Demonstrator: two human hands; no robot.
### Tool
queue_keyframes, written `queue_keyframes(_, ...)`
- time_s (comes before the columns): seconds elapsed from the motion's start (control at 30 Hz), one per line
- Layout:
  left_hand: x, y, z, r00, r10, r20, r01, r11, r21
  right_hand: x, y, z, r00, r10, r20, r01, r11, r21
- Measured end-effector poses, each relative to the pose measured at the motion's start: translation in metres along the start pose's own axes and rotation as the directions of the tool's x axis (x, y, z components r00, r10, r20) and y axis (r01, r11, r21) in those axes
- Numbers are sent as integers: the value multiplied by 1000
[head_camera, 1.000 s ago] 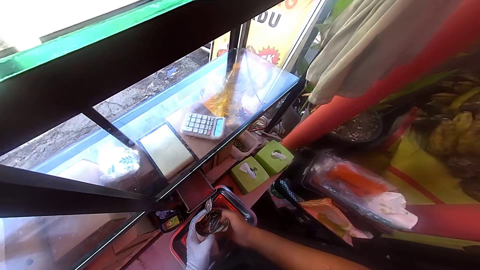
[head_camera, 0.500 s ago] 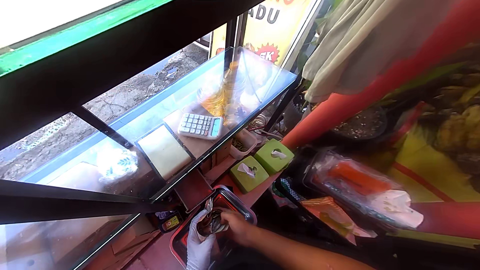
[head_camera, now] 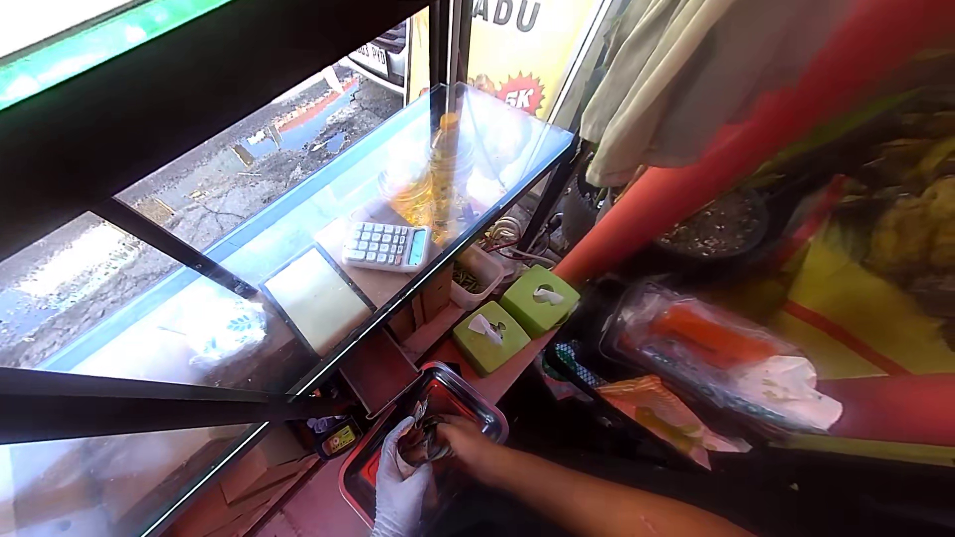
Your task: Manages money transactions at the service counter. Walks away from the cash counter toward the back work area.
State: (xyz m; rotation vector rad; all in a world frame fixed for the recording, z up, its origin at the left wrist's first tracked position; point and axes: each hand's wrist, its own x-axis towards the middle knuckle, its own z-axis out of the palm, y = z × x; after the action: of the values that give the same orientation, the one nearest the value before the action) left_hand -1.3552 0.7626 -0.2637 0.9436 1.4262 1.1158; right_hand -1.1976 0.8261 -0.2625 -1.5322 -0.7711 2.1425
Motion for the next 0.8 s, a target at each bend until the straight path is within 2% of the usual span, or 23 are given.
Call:
queue_keyframes(0.17,-9,-13,-5,982,-166,-86,163,986,-46,13,14,-9,996,90,2,-90,993,79)
queue_keyframes(0.33,-16,-20,-21,950,-280,-139,274,960,-59,18,6,-21,995,88,-43,-87,996,24)
queue_keyframes(0.47,-13,-26,-32,979,-195,-62,199,977,78,15,1,-29,996,86,-14,-84,992,91)
queue_keyframes(0.6,-12,-16,-34,986,-168,-16,167,952,255,7,-1,-34,997,79,8,-79,985,156)
queue_keyframes(0.67,-12,-12,-39,997,-81,5,73,915,397,1,-5,-34,997,74,16,-75,984,162)
queue_keyframes(0.73,-14,-2,-45,999,35,38,-50,829,557,-5,-9,-34,997,76,30,-80,981,177)
queue_keyframes(0.8,-18,15,-48,988,142,58,-147,773,617,-13,-14,-34,995,81,56,-91,972,215)
